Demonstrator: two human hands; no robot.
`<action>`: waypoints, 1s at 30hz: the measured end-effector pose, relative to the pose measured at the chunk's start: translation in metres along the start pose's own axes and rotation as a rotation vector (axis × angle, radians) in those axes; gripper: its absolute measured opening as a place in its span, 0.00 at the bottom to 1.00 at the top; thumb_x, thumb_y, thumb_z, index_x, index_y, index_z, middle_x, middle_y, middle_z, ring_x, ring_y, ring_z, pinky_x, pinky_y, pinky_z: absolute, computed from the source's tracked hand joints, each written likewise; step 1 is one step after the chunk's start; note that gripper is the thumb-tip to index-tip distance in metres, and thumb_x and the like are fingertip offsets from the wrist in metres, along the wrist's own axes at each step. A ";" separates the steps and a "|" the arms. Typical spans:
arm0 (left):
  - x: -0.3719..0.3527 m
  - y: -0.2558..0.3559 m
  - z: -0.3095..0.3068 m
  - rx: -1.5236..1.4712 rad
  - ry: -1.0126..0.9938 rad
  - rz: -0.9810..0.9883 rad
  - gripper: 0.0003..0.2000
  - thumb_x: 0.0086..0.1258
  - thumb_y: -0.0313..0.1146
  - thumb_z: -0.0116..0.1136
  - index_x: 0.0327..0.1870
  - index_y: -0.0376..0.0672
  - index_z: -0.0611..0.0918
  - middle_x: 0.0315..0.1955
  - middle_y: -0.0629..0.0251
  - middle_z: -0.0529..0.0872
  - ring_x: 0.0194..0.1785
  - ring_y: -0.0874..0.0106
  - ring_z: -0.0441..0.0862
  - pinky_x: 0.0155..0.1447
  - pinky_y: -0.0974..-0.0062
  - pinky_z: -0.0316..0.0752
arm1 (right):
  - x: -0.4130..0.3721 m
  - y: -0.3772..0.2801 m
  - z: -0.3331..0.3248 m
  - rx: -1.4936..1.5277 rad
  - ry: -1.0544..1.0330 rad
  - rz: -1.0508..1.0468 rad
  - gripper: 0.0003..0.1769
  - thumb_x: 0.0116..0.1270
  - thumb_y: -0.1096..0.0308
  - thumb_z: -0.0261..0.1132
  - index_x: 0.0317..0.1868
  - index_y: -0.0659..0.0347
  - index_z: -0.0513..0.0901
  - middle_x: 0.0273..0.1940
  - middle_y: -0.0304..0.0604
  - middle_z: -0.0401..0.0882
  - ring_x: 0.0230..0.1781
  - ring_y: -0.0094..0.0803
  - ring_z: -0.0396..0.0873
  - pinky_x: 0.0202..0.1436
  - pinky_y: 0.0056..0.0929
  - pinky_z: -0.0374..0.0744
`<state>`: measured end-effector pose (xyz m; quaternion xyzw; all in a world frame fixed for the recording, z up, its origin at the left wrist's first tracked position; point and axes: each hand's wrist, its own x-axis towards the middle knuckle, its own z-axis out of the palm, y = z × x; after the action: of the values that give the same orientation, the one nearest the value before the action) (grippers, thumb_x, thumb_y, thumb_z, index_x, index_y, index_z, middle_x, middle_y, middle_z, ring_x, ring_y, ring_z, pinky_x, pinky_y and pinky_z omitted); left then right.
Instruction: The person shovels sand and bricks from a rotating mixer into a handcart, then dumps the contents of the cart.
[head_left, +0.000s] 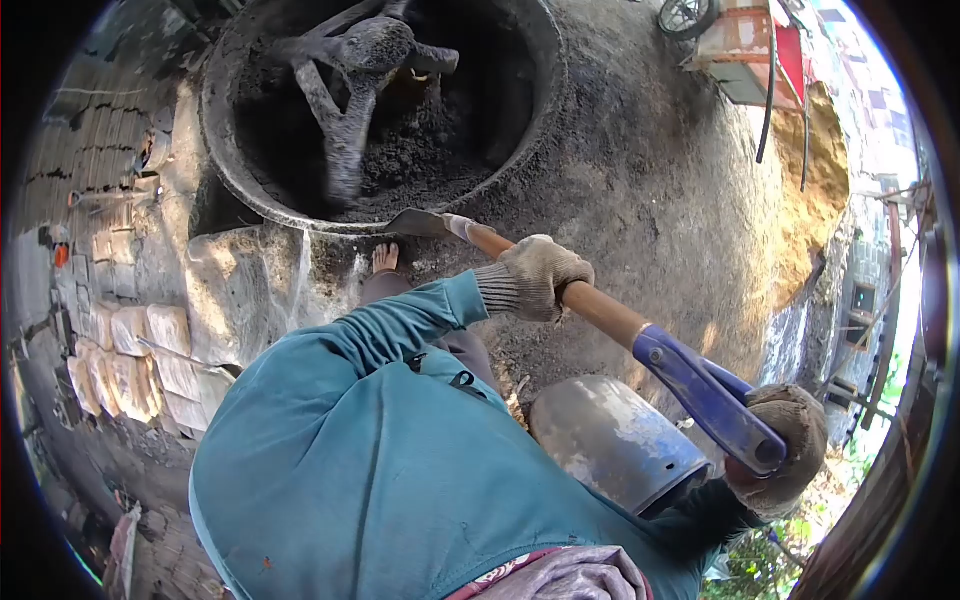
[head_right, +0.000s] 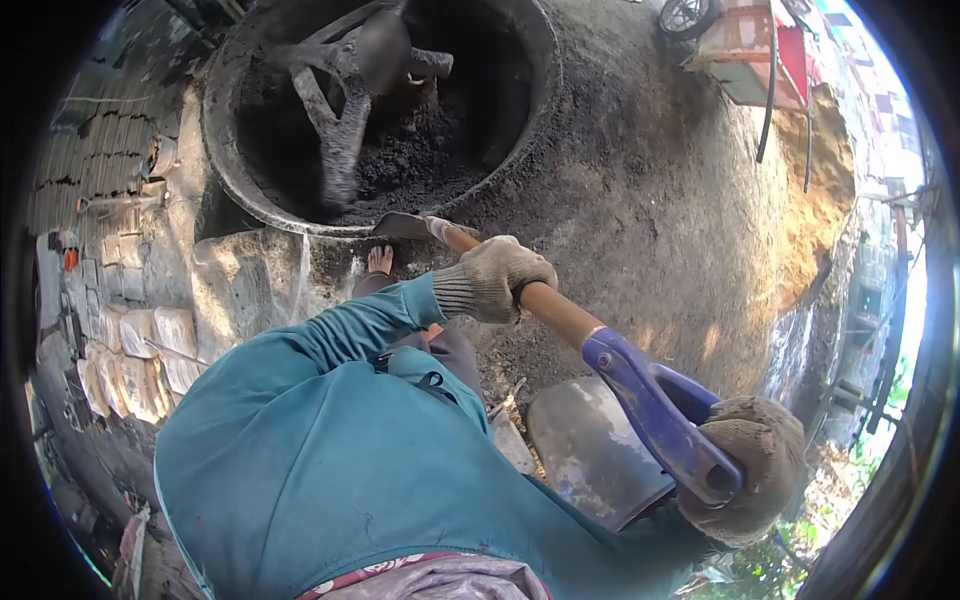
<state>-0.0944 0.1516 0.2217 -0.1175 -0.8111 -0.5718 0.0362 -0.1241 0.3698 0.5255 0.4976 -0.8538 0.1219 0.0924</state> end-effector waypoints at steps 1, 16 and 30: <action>-0.001 0.002 -0.001 0.009 0.035 0.022 0.17 0.44 0.25 0.74 0.37 0.50 0.85 0.33 0.67 0.90 0.40 0.64 0.90 0.45 0.67 0.83 | 0.005 0.001 -0.002 0.000 0.009 0.015 0.14 0.51 0.60 0.73 0.31 0.62 0.83 0.27 0.47 0.83 0.31 0.45 0.84 0.40 0.48 0.81; -0.002 0.049 -0.048 0.092 0.395 0.180 0.17 0.46 0.35 0.76 0.40 0.53 0.84 0.32 0.70 0.87 0.39 0.64 0.88 0.49 0.61 0.79 | 0.083 -0.047 0.023 -0.013 0.056 -0.272 0.17 0.57 0.54 0.72 0.28 0.61 0.83 0.27 0.48 0.82 0.30 0.46 0.84 0.40 0.46 0.83; 0.010 0.013 -0.071 0.119 0.452 0.223 0.16 0.46 0.39 0.78 0.35 0.52 0.83 0.29 0.71 0.87 0.33 0.66 0.87 0.42 0.63 0.77 | 0.116 -0.060 0.047 -0.151 -0.004 -0.338 0.16 0.60 0.55 0.73 0.29 0.59 0.83 0.25 0.45 0.81 0.30 0.47 0.85 0.42 0.50 0.83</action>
<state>-0.1067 0.0910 0.2600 -0.0731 -0.7965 -0.5274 0.2865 -0.1300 0.2308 0.5204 0.6260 -0.7648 0.0393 0.1468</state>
